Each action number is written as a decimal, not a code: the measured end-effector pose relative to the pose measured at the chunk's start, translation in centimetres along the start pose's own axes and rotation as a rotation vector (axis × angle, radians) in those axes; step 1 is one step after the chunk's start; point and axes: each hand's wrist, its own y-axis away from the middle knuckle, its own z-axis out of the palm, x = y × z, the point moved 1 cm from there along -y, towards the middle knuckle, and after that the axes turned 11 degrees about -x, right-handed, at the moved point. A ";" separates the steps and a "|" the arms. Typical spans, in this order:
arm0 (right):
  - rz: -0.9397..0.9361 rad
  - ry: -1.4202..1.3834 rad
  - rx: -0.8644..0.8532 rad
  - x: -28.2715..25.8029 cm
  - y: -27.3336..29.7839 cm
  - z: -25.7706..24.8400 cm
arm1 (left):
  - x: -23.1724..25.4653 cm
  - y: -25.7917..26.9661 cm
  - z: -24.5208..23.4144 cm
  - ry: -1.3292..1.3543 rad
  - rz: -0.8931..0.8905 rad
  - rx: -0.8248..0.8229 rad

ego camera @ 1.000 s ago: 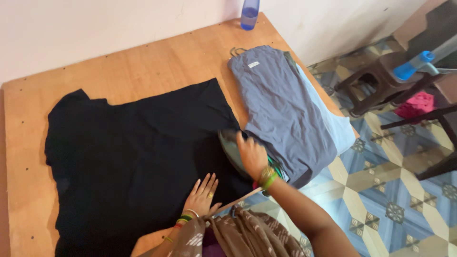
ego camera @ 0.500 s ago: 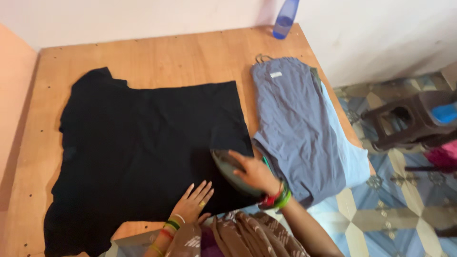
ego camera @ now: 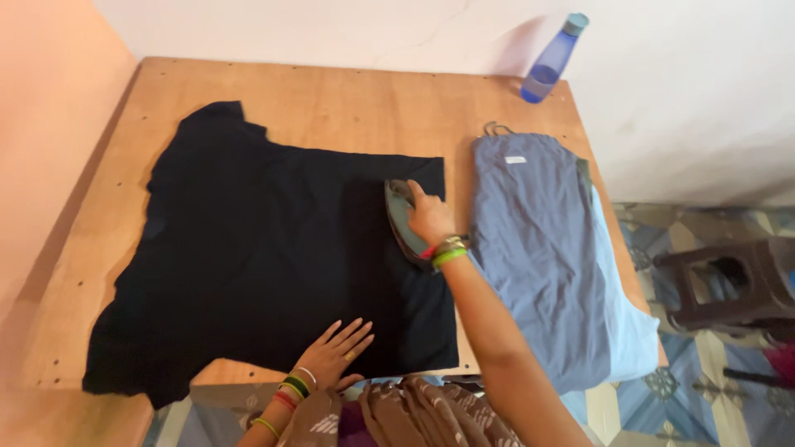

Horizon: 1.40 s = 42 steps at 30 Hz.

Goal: The person irons a black t-shirt on a wooden table using a handheld iron. They smooth the fabric with their hands, iron different sections, and fold the shirt after ironing. The person then picks up a grey shirt from the table.

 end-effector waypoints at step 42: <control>-0.544 0.282 -0.154 -22.0 3.5 6.8 | -1.9 15.3 8.9 -0.016 -0.686 0.533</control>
